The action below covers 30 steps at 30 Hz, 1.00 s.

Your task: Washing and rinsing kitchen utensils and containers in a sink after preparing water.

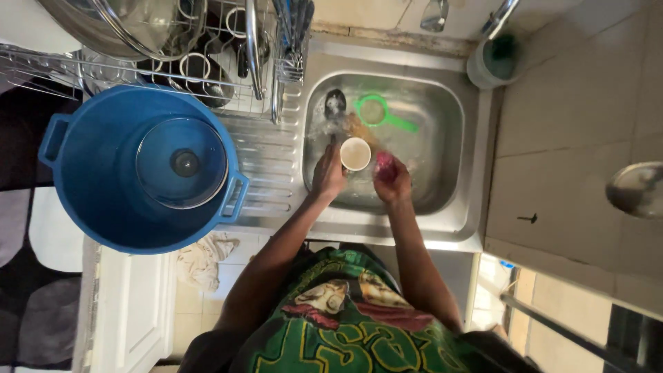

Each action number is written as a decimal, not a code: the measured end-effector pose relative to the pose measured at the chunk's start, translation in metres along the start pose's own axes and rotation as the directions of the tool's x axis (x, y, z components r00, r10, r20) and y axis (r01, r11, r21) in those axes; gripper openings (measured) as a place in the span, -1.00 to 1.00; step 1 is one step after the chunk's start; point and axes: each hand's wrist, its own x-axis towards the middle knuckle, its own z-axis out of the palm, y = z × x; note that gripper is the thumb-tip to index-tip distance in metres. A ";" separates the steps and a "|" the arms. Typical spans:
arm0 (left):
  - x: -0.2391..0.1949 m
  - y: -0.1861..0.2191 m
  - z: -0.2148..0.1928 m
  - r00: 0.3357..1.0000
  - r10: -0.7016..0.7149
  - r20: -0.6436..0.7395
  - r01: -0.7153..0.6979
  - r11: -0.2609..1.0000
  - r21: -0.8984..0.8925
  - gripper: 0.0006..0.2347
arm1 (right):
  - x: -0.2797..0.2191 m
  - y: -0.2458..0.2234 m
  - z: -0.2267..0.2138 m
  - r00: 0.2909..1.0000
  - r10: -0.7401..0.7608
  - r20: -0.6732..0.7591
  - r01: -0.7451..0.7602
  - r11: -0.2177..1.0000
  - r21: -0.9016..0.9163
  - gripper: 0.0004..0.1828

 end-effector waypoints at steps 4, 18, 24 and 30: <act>0.000 -0.008 0.008 0.990 -0.140 0.019 0.136 0.982 0.131 -0.48 | -0.090 0.022 0.068 0.925 -0.200 0.322 0.302 0.903 -0.307 -0.88; 0.010 -0.034 0.006 0.989 -0.092 0.117 0.108 0.984 -0.140 -0.85 | 0.101 -0.095 -0.021 0.389 -0.850 0.355 0.631 -0.035 -0.775 -0.88; 0.020 -0.025 0.005 0.987 -0.152 0.044 0.156 0.981 -0.116 -0.88 | -0.033 -0.033 0.061 0.870 -0.060 0.489 -0.036 0.982 0.185 -0.80; 0.032 -0.009 0.007 0.975 -0.224 0.018 0.224 0.971 -0.086 -0.71 | -0.076 -0.011 0.078 0.838 -0.139 0.527 0.434 0.756 -0.490 -0.81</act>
